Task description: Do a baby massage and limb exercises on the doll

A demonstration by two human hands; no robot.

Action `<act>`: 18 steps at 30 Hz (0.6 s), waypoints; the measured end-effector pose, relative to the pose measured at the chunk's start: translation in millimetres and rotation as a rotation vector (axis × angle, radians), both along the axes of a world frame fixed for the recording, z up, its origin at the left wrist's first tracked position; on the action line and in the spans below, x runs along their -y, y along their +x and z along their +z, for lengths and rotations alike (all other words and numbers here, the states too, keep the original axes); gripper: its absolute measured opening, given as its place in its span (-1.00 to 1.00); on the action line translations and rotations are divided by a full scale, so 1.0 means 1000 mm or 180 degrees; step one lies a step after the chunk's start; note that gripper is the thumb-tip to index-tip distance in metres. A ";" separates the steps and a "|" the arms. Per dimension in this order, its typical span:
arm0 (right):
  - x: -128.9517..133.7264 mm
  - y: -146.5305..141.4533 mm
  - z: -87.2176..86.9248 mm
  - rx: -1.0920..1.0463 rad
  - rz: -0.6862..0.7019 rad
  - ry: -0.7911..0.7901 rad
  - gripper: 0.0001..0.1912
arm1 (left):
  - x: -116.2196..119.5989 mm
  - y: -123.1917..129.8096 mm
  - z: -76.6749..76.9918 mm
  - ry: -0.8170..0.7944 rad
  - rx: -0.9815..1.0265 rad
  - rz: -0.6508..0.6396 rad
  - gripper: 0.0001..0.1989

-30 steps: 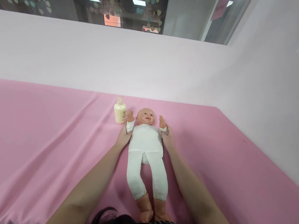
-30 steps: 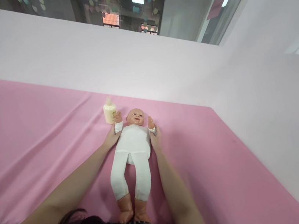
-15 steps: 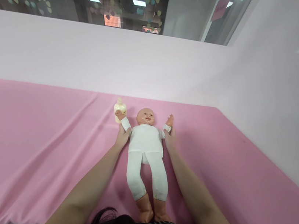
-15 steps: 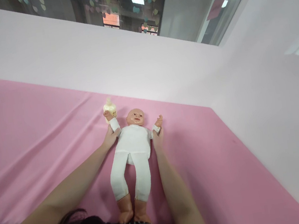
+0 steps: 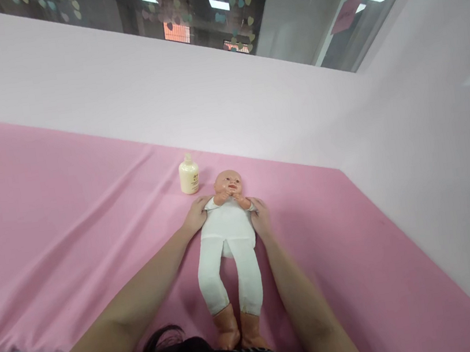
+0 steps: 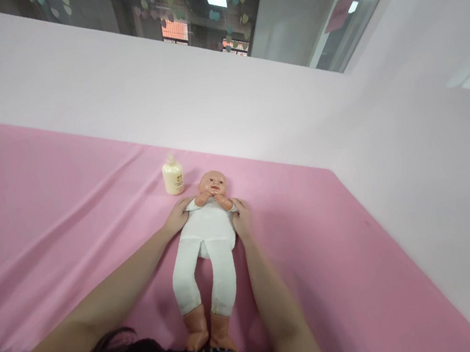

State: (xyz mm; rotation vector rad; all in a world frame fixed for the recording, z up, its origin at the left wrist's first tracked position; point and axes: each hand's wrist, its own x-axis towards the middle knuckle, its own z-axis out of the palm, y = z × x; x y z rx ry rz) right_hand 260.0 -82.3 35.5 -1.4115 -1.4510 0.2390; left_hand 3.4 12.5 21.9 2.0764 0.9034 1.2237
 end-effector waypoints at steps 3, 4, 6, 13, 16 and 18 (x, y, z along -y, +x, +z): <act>-0.002 0.002 -0.003 -0.0004 -0.0011 0.0027 -0.38 | 0.003 -0.001 0.004 -0.0078 0.0017 0.0032 -0.37; -0.002 0.002 -0.004 -0.0017 -0.0008 0.0034 -0.38 | 0.004 -0.001 0.007 -0.0107 0.0048 0.0053 -0.37; -0.003 0.001 -0.004 -0.0089 -0.0010 0.0043 -0.39 | 0.008 0.000 0.014 -0.0175 0.0155 -0.0034 -0.39; -0.003 0.002 -0.006 -0.0948 -0.0307 -0.0071 -0.48 | 0.017 0.001 0.025 -0.0597 0.0694 0.0062 -0.49; -0.007 0.007 -0.011 -0.1395 -0.0486 -0.0049 -0.39 | 0.012 0.000 0.016 -0.0744 0.0676 0.0547 -0.53; -0.011 0.013 -0.016 -0.1532 -0.0612 0.0099 -0.32 | 0.008 -0.001 0.009 -0.0773 0.0709 0.0747 -0.55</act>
